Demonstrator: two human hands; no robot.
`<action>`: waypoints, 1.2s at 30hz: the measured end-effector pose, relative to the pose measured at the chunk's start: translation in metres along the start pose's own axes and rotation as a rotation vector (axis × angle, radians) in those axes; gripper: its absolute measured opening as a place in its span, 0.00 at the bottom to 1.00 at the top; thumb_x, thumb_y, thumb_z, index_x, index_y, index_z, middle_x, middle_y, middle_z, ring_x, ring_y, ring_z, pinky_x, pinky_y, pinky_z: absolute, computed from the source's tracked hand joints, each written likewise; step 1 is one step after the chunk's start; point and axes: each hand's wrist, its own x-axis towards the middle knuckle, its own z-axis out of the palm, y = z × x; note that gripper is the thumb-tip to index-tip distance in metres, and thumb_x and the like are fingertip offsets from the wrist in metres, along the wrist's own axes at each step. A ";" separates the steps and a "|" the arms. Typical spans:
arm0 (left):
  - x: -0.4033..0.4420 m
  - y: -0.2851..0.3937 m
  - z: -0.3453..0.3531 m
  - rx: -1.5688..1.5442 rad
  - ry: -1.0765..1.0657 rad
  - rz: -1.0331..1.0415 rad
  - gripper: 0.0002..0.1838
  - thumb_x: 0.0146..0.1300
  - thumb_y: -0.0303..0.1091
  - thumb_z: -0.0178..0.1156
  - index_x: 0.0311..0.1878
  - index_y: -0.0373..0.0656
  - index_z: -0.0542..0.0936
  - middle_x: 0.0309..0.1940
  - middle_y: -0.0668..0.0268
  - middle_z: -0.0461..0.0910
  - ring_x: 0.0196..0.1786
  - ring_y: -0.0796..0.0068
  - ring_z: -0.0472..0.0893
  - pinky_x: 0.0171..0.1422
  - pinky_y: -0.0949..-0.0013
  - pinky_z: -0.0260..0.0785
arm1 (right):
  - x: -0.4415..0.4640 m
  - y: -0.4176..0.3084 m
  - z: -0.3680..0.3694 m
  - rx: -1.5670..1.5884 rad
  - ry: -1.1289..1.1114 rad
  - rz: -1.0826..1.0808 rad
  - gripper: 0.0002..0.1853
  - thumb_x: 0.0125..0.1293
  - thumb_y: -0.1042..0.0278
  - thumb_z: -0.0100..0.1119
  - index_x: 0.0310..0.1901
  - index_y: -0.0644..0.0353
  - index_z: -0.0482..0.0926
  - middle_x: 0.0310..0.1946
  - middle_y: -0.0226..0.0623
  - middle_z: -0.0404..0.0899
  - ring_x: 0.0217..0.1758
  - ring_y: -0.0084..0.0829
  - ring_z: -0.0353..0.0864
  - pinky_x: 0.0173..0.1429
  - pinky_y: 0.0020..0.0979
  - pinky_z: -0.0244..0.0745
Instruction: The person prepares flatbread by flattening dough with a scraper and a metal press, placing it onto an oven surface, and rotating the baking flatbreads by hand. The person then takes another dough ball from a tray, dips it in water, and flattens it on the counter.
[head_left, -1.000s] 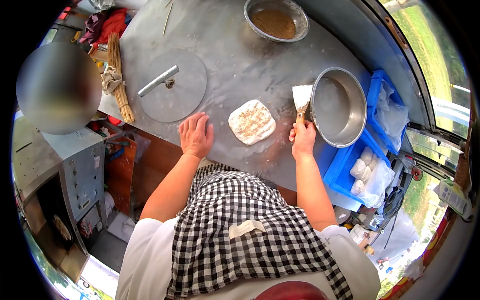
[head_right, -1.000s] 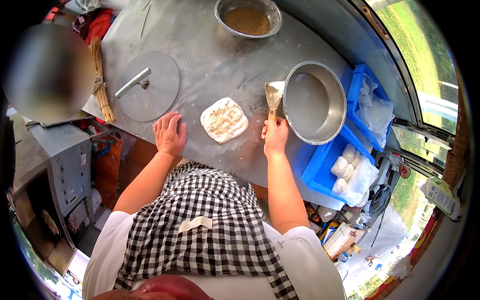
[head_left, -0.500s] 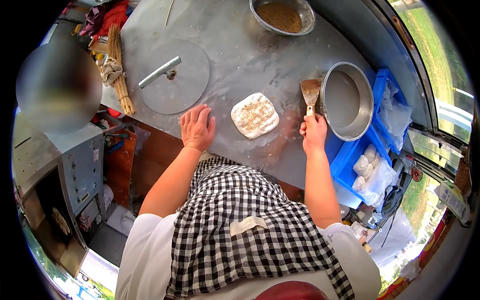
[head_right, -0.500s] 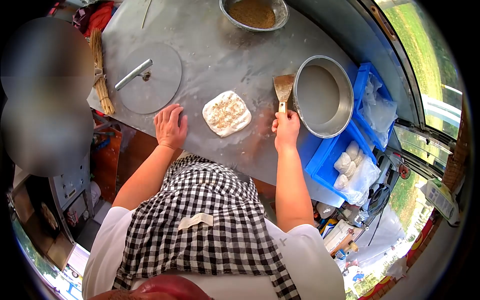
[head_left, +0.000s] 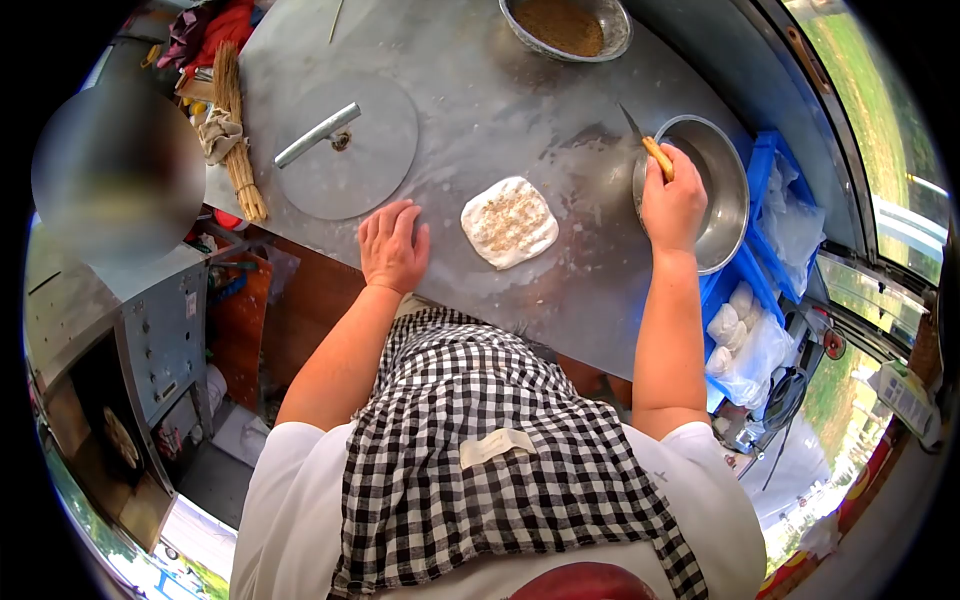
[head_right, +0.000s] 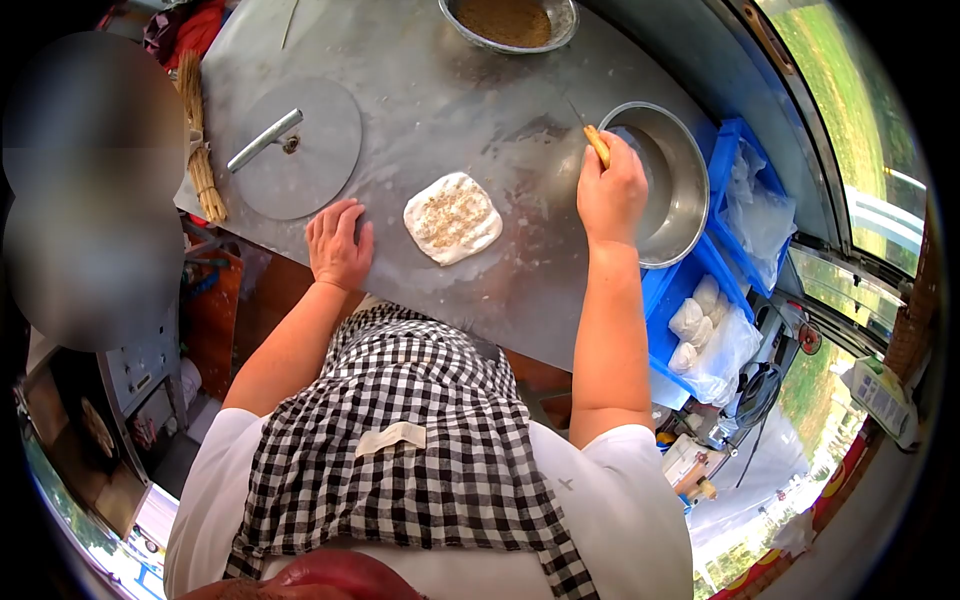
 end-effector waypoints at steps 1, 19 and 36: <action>-0.001 0.000 0.000 -0.002 0.000 -0.001 0.18 0.65 0.38 0.69 0.58 0.49 0.83 0.62 0.67 0.82 0.66 0.59 0.79 0.73 0.53 0.64 | 0.007 0.004 0.003 -0.047 -0.036 -0.007 0.13 0.68 0.71 0.70 0.52 0.62 0.86 0.47 0.46 0.88 0.52 0.50 0.87 0.58 0.45 0.83; 0.000 0.001 -0.001 -0.012 0.024 -0.018 0.17 0.65 0.38 0.69 0.56 0.50 0.83 0.61 0.69 0.83 0.65 0.61 0.80 0.71 0.54 0.66 | 0.017 -0.066 0.006 0.014 -0.330 -0.150 0.11 0.69 0.66 0.69 0.49 0.62 0.88 0.43 0.47 0.86 0.47 0.51 0.87 0.53 0.45 0.83; -0.001 0.001 0.000 -0.015 0.029 -0.024 0.17 0.64 0.37 0.70 0.55 0.50 0.84 0.60 0.69 0.83 0.65 0.61 0.80 0.72 0.55 0.66 | 0.010 -0.077 -0.016 0.062 -0.502 -0.102 0.11 0.69 0.66 0.68 0.47 0.65 0.88 0.42 0.51 0.87 0.48 0.53 0.87 0.56 0.47 0.81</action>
